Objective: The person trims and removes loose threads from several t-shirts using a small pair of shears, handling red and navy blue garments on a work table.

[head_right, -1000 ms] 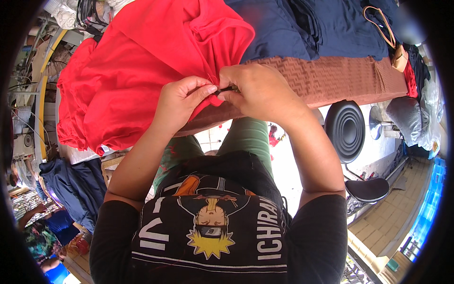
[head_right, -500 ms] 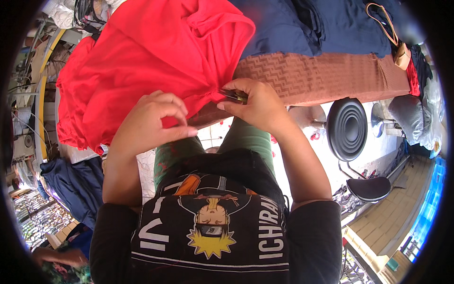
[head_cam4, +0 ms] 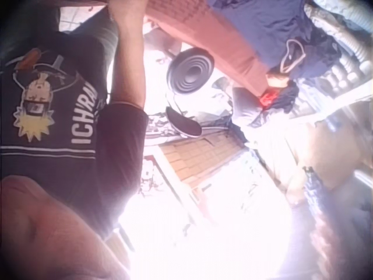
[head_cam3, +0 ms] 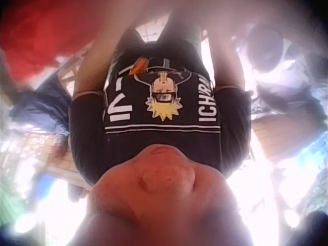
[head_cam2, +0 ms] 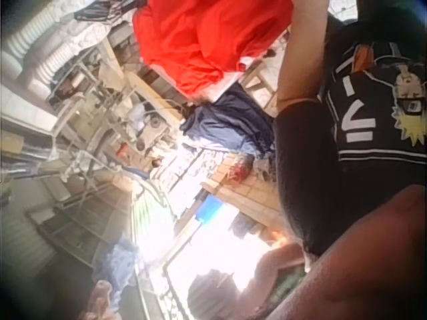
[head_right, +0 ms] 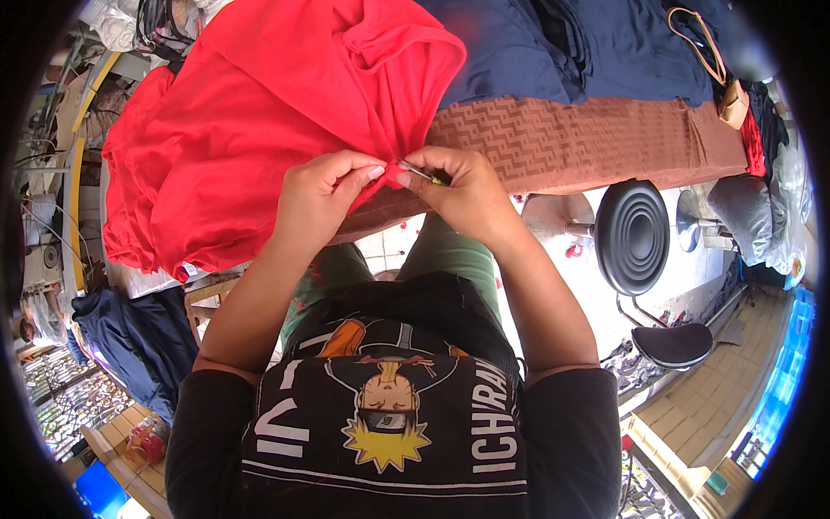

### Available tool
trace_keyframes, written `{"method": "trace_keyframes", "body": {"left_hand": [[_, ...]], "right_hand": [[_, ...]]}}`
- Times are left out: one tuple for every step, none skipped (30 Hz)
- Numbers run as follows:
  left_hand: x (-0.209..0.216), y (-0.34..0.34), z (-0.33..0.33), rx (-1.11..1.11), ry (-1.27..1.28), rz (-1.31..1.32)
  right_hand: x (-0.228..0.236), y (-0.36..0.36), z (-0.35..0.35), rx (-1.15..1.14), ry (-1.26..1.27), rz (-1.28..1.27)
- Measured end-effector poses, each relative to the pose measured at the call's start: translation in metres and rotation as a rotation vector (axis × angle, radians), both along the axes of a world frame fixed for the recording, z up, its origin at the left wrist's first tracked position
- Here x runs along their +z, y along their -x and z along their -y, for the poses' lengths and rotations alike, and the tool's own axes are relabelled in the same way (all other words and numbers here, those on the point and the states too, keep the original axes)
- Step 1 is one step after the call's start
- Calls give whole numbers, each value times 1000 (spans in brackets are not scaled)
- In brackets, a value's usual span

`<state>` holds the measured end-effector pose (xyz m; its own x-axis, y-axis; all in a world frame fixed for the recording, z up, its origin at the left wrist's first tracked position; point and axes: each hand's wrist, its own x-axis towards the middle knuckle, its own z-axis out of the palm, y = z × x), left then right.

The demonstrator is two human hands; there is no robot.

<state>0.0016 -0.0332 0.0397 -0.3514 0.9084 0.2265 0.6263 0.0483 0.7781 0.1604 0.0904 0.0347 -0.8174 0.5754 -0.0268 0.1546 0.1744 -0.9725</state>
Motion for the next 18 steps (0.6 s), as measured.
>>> {"method": "trace_keyframes", "body": {"left_hand": [[4,0,0,8,41,63],[6,0,-1,17,83,127],[5,1,-3,2,-18,69],[5,2,-6,-13,-120,11],[4,2,-8,-29,-221,-47],[5,2,-9,-39,-152,-35],[8,3,-9,-49,-84,-22],[11,3,-9,-59,-15,-10],[14,4,-10,-53,29,32],[17,5,-9,-45,73,75],[19,6,-9,-37,118,118],[19,7,-9,-41,116,130],[19,8,-9,-44,113,142],[19,9,-9,-46,111,154],[19,9,-9,-46,111,160],[18,9,-9,-46,111,166],[18,9,-9,-44,111,172],[18,9,-10,-45,119,166]], "right_hand": [[-3,-1,0,6,-16,-7],[-5,-1,-1,11,-33,-14],[-4,-1,0,8,-22,-8],[-2,0,0,5,-11,-1],[0,0,1,1,0,6],[2,-1,-1,11,-37,73],[5,-3,-4,21,-74,140],[10,-4,-6,30,-111,207],[19,-6,-7,29,-217,191],[31,-7,-7,30,-323,175],[39,-8,-7,31,-429,157],[42,-9,-11,56,-462,125],[43,-9,-16,81,-494,93],[45,-9,-19,108,-527,60],[49,-8,-20,119,-556,77],[54,-5,-20,130,-584,93],[57,-3,-20,142,-613,109],[57,-2,-19,153,-637,118]]}}
